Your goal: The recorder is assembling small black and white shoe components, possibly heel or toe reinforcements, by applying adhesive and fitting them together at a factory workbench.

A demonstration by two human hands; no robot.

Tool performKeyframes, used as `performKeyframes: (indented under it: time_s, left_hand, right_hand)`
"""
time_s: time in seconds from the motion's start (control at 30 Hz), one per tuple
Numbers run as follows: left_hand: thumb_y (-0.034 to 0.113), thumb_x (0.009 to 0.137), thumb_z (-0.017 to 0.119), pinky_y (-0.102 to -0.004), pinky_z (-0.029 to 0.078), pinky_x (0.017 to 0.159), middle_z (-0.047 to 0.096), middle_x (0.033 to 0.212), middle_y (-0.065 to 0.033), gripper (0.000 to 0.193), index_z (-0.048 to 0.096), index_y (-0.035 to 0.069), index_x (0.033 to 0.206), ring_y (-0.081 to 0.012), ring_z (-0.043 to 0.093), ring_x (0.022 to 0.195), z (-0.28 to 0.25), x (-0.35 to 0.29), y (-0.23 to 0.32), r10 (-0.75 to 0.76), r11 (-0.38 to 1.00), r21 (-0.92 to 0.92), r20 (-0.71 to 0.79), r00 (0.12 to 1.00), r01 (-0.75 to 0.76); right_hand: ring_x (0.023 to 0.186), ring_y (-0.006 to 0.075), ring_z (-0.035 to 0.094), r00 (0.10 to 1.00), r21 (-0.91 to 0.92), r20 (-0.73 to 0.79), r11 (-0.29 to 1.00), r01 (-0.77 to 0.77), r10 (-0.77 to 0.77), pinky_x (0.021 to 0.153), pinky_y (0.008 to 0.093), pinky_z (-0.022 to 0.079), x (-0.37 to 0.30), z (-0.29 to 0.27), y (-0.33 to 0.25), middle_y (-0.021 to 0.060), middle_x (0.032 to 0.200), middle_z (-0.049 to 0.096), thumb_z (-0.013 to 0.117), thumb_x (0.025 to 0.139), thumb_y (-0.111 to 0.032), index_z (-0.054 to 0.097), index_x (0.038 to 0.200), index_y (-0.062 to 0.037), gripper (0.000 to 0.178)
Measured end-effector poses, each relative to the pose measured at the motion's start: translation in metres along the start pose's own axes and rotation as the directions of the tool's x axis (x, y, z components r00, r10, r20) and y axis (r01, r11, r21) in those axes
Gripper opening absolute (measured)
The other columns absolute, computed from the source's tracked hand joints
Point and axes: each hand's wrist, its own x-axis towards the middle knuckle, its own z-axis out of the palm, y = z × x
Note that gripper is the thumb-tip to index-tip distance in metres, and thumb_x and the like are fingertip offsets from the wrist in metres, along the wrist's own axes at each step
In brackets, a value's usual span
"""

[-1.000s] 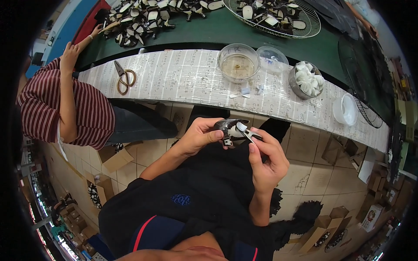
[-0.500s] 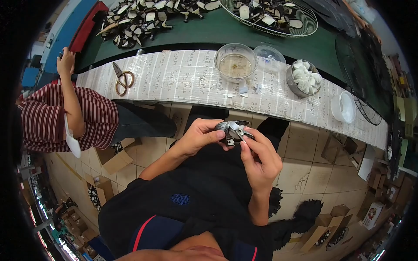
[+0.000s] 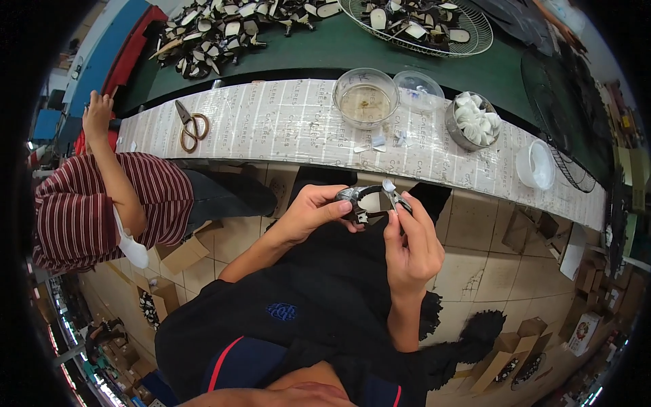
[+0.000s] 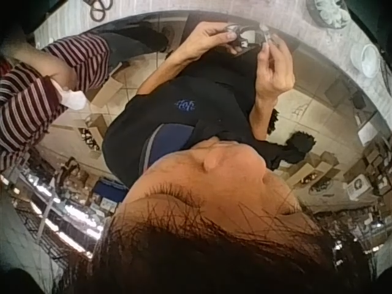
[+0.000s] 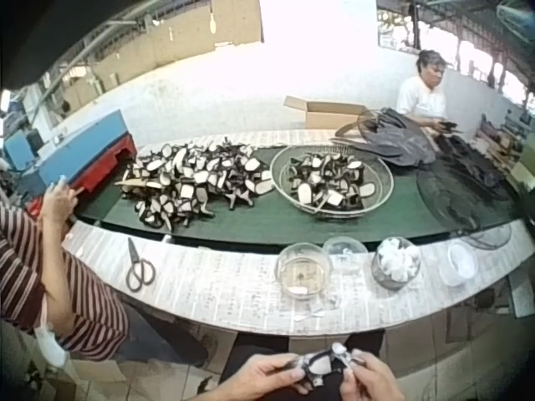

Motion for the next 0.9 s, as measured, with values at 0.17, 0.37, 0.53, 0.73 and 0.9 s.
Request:
performKeyframes:
  time_s: [0.17, 0.37, 0.53, 0.73, 0.9]
  left_hand:
    - [0.019, 0.096, 0.058, -0.0286, 0.057, 0.074, 0.068, 0.091, -0.0108, 0.025, 0.066, -0.003, 0.105, -0.0159, 0.067, 0.082, 0.001, 0.003, 0.0, -0.04, 0.999, -0.017, -0.027, 0.999, 0.04]
    - [0.022, 0.097, 0.057, -0.0281, 0.058, 0.072, 0.068, 0.092, -0.012, 0.028, 0.065, -0.003, 0.106, -0.0167, 0.068, 0.081, 0.0, 0.004, -0.001, -0.075, 0.996, -0.046, 0.016, 0.997, 0.076]
    - [0.027, 0.098, 0.054, -0.0296, 0.056, 0.07, 0.068, 0.09, -0.0156, 0.037, 0.061, -0.006, 0.111, -0.0198, 0.068, 0.08, 0.002, 0.004, -0.002, -0.039, 0.987, -0.152, 0.037, 0.999, 0.044]
    - [0.023, 0.098, 0.055, -0.0274, 0.058, 0.07, 0.068, 0.094, -0.0117, 0.031, 0.063, -0.003, 0.112, -0.0165, 0.069, 0.082, 0.002, 0.004, -0.003, -0.034, 0.985, -0.168, 0.034, 0.999, 0.039]
    - [0.023, 0.098, 0.055, -0.0261, 0.058, 0.07, 0.069, 0.092, -0.011, 0.031, 0.064, -0.002, 0.112, -0.0149, 0.068, 0.082, -0.002, 0.004, -0.005, -0.043, 0.995, -0.089, 0.023, 0.999, 0.044]
  right_hand:
    - [0.065, 0.0128, 0.061, 0.996, -0.02, -0.014, 0.996, -0.091, 0.09, 0.048, 0.022, 0.044, 0.002, -0.005, -0.003, 0.0161, 0.102, 0.07, 0.07, 0.082, 0.003, 0.067, 0.093, 0.0031, 0.012]
    - [0.063, 0.008, 0.057, 0.989, 0.053, -0.092, 0.992, -0.115, 0.12, 0.052, 0.0193, 0.048, -0.003, -0.012, 0.005, 0.02, 0.11, 0.066, 0.063, 0.089, 0.0, 0.065, 0.096, 0.005, 0.008]
    - [0.07, 0.0129, 0.061, 0.984, 0.099, -0.096, 0.985, -0.139, 0.149, 0.058, 0.0227, 0.05, -0.003, -0.011, -0.008, 0.0196, 0.107, 0.068, 0.065, 0.087, 0.002, 0.066, 0.096, 0.0049, 0.01]
    - [0.069, 0.0192, 0.067, 1.0, 0.07, 0.021, 0.998, 0.003, -0.005, 0.055, 0.0243, 0.051, 0.005, -0.009, -0.016, 0.0204, 0.101, 0.069, 0.071, 0.08, 0.004, 0.067, 0.093, 0.0053, 0.014]
    - [0.072, 0.0244, 0.069, 0.996, 0.13, 0.085, 0.991, 0.03, -0.041, 0.059, 0.0287, 0.054, 0.003, -0.001, -0.015, 0.0219, 0.099, 0.069, 0.072, 0.078, 0.005, 0.067, 0.093, 0.006, 0.015]
